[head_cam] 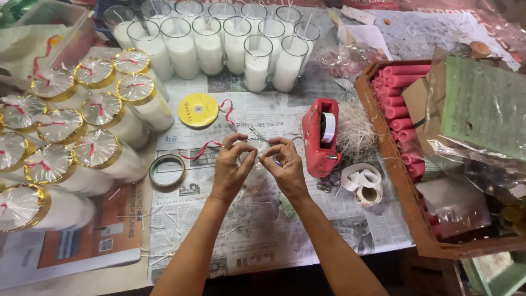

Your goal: Attaching decorative gold rims to the top of glass candles and securing them using tape and scissors.

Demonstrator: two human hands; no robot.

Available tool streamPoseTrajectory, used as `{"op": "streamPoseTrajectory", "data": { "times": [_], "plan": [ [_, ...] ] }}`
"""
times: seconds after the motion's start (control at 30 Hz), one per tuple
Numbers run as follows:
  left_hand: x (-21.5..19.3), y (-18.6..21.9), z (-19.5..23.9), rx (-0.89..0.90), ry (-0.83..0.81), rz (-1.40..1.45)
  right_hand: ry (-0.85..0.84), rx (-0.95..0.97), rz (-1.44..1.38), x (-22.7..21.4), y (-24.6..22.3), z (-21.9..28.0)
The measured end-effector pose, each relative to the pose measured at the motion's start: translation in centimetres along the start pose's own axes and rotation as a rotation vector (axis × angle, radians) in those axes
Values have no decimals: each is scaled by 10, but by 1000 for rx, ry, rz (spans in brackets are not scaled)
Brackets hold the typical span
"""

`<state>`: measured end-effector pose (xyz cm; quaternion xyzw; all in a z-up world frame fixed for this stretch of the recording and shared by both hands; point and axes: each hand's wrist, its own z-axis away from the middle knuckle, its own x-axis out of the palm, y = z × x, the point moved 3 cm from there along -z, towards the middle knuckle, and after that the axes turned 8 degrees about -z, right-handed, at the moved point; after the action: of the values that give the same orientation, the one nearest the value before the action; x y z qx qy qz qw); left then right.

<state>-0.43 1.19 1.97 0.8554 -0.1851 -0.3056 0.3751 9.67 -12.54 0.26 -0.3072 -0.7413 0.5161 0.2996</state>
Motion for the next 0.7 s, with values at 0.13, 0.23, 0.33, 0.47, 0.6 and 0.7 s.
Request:
{"op": "streamPoseTrajectory", "data": {
  "times": [0.13,0.23,0.33,0.47,0.6,0.7],
  "plan": [
    [2,0,5,15,39,-63,59,69,-80,-1,4,-9],
    [2,2,7,21,42,-66,22,133,-59,-3,11,-29],
    [3,1,4,26,44,-49,4,173,0,-7,28,-56],
    [3,-3,5,31,49,-32,146,116,146,-15,8,-60],
    [4,-3,4,29,37,-17,344,-3,582,-104,-21,-36],
    [7,-3,4,30,39,-10,493,-151,917,-185,11,-24]
  ]
}}
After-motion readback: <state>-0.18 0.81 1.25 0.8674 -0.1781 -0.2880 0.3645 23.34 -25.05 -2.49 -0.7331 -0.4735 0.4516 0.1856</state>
